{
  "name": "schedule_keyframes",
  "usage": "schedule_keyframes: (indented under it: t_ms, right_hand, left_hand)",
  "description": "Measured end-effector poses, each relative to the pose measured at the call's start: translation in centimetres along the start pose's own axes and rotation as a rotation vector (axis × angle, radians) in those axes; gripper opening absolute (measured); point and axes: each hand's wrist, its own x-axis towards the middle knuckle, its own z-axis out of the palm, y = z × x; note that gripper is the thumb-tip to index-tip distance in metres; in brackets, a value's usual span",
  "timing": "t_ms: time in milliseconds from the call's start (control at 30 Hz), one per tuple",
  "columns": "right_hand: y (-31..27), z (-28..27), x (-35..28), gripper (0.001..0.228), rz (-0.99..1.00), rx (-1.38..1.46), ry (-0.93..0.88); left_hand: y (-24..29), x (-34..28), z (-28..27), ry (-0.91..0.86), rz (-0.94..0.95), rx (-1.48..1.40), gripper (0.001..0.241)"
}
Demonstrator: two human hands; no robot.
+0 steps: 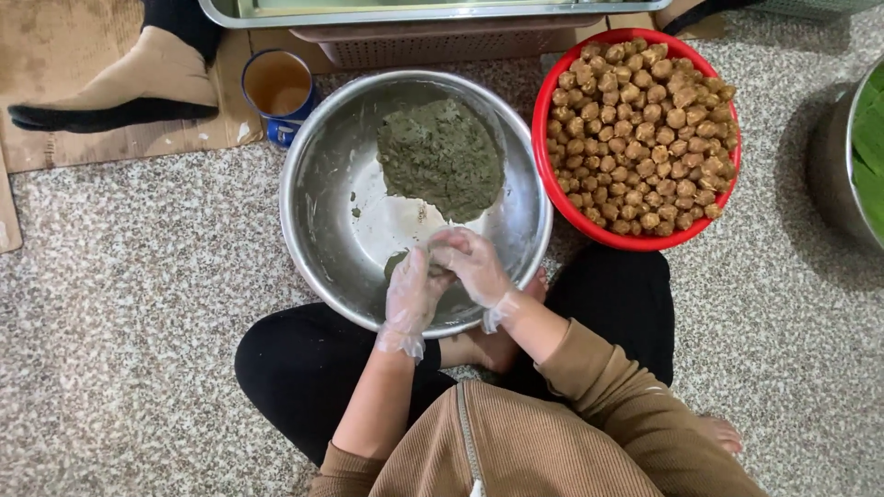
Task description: The person is preparing traditional cakes by wrapping a brown filling with green dough and rolling them into balls while sitting on the floor.
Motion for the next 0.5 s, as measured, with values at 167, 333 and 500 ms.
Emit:
schedule_keyframes:
  t_ms: [167,333,500]
  right_hand:
    - [-1.8,-0.2,-1.4,0.039,0.016,0.131,-0.037]
    - [-1.8,-0.4,-1.6,0.056,0.05,0.217,-0.057]
    - [-5.9,-2.9,-0.8,0.061,0.091,-0.042,-0.168]
  left_hand:
    - [-3.7,-0.3,-0.2,0.003,0.196,0.684,0.053]
    - [-2.9,0.0,1.3,0.009,-0.314,-1.058,0.039]
    - [0.1,0.3,1.5,-0.097,-0.191,-0.915,0.035]
